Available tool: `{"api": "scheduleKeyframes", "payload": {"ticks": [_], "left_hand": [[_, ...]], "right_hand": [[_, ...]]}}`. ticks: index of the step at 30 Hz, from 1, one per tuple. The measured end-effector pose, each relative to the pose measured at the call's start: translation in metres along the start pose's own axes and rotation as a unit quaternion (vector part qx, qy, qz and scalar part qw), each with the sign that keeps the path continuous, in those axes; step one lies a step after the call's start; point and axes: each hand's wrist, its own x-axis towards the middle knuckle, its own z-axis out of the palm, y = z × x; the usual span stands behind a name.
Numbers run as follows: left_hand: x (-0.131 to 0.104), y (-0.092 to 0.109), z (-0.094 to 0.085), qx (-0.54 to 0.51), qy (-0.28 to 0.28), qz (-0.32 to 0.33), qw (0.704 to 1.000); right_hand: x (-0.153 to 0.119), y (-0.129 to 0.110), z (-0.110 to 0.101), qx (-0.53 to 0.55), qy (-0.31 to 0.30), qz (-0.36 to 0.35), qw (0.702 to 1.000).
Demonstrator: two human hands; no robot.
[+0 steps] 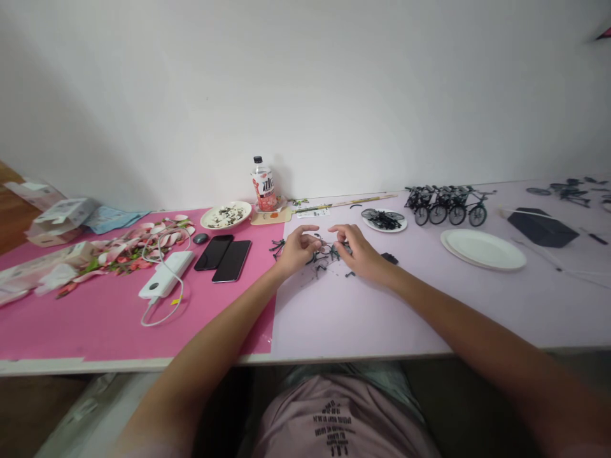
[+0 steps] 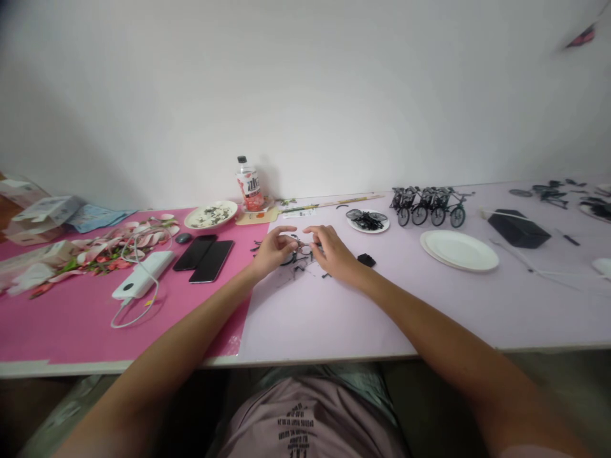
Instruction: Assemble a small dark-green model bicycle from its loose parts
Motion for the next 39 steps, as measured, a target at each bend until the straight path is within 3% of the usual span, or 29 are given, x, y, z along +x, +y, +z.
{"api": "scheduleKeyframes", "payload": {"ticks": [12, 19, 26, 31, 39], "left_hand": [[-0.002, 0.005, 0.006, 0.004, 0.025, -0.053, 0.998], [-0.006, 0.008, 0.007, 0.026, 0.029, -0.058, 0.998], [-0.005, 0.007, 0.008, 0.004, 0.009, -0.058, 0.998], [-0.003, 0.003, 0.009, -0.003, 0.006, -0.075, 0.997], [-0.004, 0.0, 0.007, -0.005, 0.004, -0.062, 0.998]], "right_hand": [[0.0, -0.002, -0.002, -0.015, -0.013, 0.009, 1.0], [0.012, 0.011, -0.022, -0.017, -0.016, 0.02, 1.0], [0.015, 0.022, -0.04, -0.082, -0.1, 0.035, 0.991], [0.016, 0.022, -0.043, -0.082, -0.193, 0.065, 0.976], [0.012, 0.025, -0.037, -0.054, -0.245, 0.04, 0.967]]}}
